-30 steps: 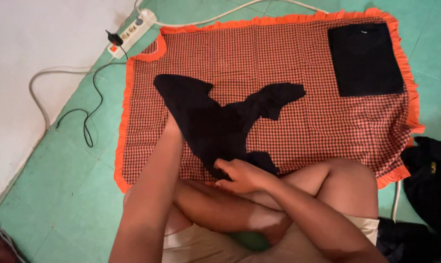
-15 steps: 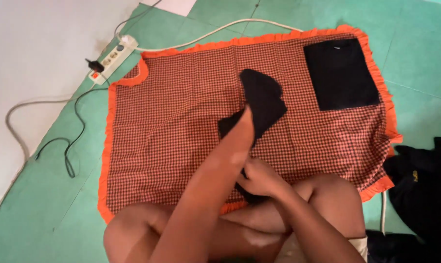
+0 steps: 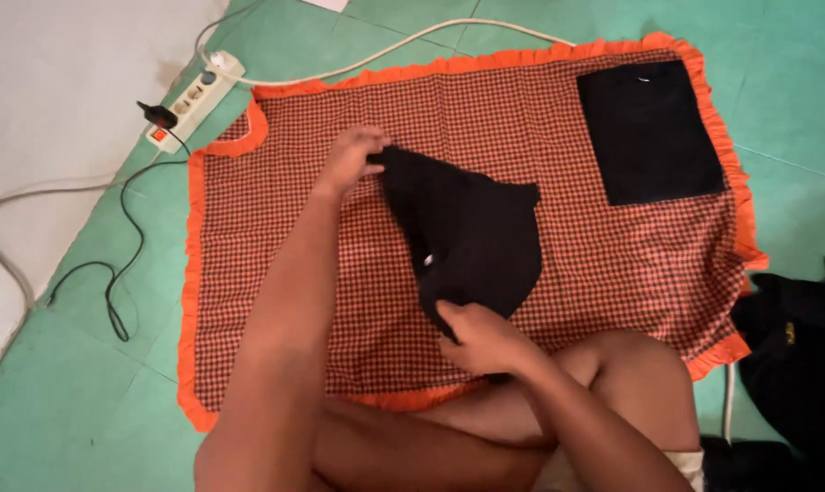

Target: The person unfolds a black t-shirt on a checkered mat, smooths it out, and folds it into a compact rectangle. The person then places the folded shirt aside.

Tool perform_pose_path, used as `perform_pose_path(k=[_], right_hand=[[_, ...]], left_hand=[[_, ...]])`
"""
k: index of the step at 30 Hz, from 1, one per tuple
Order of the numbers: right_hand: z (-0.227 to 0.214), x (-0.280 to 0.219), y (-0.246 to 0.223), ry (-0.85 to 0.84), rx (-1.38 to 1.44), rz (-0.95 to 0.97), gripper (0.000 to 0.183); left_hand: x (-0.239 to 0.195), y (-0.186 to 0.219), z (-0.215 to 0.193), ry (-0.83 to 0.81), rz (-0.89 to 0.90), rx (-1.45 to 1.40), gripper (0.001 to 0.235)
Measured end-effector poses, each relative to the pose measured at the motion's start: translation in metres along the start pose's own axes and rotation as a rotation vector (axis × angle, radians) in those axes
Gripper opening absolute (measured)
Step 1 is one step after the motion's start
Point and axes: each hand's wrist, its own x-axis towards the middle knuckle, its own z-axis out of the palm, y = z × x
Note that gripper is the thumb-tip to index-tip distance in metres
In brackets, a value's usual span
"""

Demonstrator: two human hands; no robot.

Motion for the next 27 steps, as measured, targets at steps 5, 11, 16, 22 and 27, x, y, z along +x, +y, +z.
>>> perform_pose_path(k=[5, 11, 16, 22, 27], right_hand=[[0.003, 0.016, -0.050, -0.155, 0.098, -0.056, 0.059], [0.029, 0.046, -0.089, -0.059, 0.148, -0.177, 0.060], [0.071, 0.109, -0.113, -0.005, 0.120, -0.300, 0.065], [0.072, 0.119, -0.073, -0.052, -0.104, -0.355, 0.058], [-0.002, 0.088, 0.037, 0.040, -0.415, 0.194, 0.038]], left_hand=[[-0.002, -0.005, -0.027, 0.105, 0.148, 0.375, 0.046], [-0.009, 0.063, -0.017, 0.121, 0.631, 0.553, 0.047], [0.015, 0.073, -0.093, 0.231, 0.908, 0.762, 0.051], [-0.015, 0.041, -0.154, 0.632, 0.305, 1.214, 0.034], [-0.100, 0.027, -0.094, -0.268, -0.020, 1.657, 0.048]])
